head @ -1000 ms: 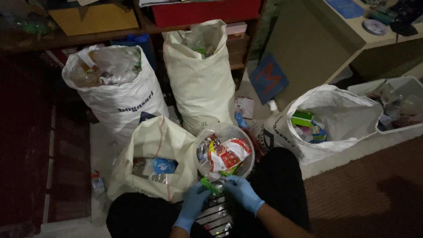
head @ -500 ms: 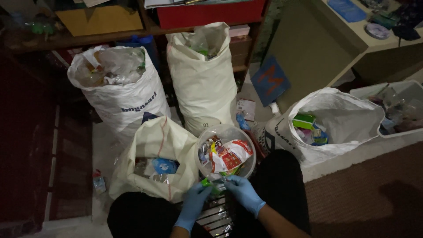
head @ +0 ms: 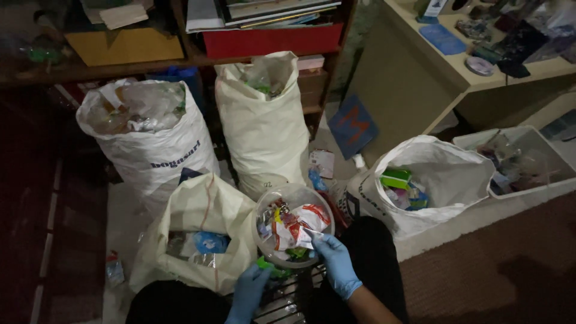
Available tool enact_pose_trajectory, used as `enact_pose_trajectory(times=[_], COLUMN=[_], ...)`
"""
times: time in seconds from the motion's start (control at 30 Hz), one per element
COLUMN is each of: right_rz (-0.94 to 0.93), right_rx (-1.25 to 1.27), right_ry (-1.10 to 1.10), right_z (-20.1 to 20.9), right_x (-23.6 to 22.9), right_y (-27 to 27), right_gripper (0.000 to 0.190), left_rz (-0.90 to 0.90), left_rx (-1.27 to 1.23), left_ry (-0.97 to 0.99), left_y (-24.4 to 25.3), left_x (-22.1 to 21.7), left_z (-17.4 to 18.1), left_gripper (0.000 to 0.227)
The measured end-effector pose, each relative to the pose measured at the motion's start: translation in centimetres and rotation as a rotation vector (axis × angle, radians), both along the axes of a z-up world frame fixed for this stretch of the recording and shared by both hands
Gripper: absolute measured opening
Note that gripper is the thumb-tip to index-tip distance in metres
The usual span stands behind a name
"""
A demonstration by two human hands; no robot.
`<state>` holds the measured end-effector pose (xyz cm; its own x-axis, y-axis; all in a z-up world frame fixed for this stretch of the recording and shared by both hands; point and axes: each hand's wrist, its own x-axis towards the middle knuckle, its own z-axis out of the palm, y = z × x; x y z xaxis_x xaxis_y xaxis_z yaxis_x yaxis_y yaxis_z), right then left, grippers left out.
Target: The person sits on the floor and sorts small packaged items from a clear bowl into several large white bags. They pick up items one by one, examine them, and place them into the appropriate bag.
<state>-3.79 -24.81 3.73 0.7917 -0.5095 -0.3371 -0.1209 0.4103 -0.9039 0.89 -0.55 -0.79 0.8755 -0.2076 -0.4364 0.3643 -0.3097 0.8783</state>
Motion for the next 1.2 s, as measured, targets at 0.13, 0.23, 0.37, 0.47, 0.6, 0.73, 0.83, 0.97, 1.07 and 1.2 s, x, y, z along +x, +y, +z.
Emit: enact_pose_trajectory(times=[0.13,0.23,0.37,0.47,0.6,0.73,0.83,0.97,1.07,1.2], right_rz=[-0.019,-0.048,-0.039,-0.051,-0.112,-0.088,-0.078,-0.069,-0.094,-0.104], right_rx=[0.057,0.077,0.197,0.178,0.153,0.162,0.151,0.176,0.191,0.210], right_ry=[-0.041,-0.007,0.016,-0.001,-0.049,-0.028,-0.019,-0.057,-0.055,0.013], right_z=[-0.2,-1.7,0.5,1.0,-1.4,-0.3,-0.9,-1.5,-1.1,-0.5], right_x=[0.3,0.5,0.5,0.1,0.0,0.2,0.2,0.1,0.1,0.3], right_y=[-0.3,-0.6,0.5,1.0,0.8,1.1,0.9,0.8,0.8,0.8], right_gripper=[0.005,0.008,0.012,0.008,0.011,0.007,0.005,0.004,0.003,0.003], left_rz=[-0.016,0.005,-0.010,-0.039,0.030,0.062,0.011,-0.059,-0.055,-0.040], left_rx=[0.102,0.082,0.018,0.121,-0.129,-0.196,-0.082,0.096,0.105,-0.058], left_ry=[-0.068,-0.062,0.001,-0.059,0.004,0.025,0.015,-0.005,-0.022,-0.018], left_y=[0.1,0.0,-0.3,0.1,-0.1,-0.1,0.2,0.6,0.6,0.5], left_x=[0.2,-0.1,-0.2,0.0,-0.5,-0.1,0.0,0.4,0.5,0.4], left_z=[-0.6,0.3,3.8,0.1,0.6,-2.0,-1.6,-2.6,-2.5,-3.1], left_gripper=[0.042,0.032,0.009,0.020,0.006,0.013,0.013,0.022,0.021,0.015])
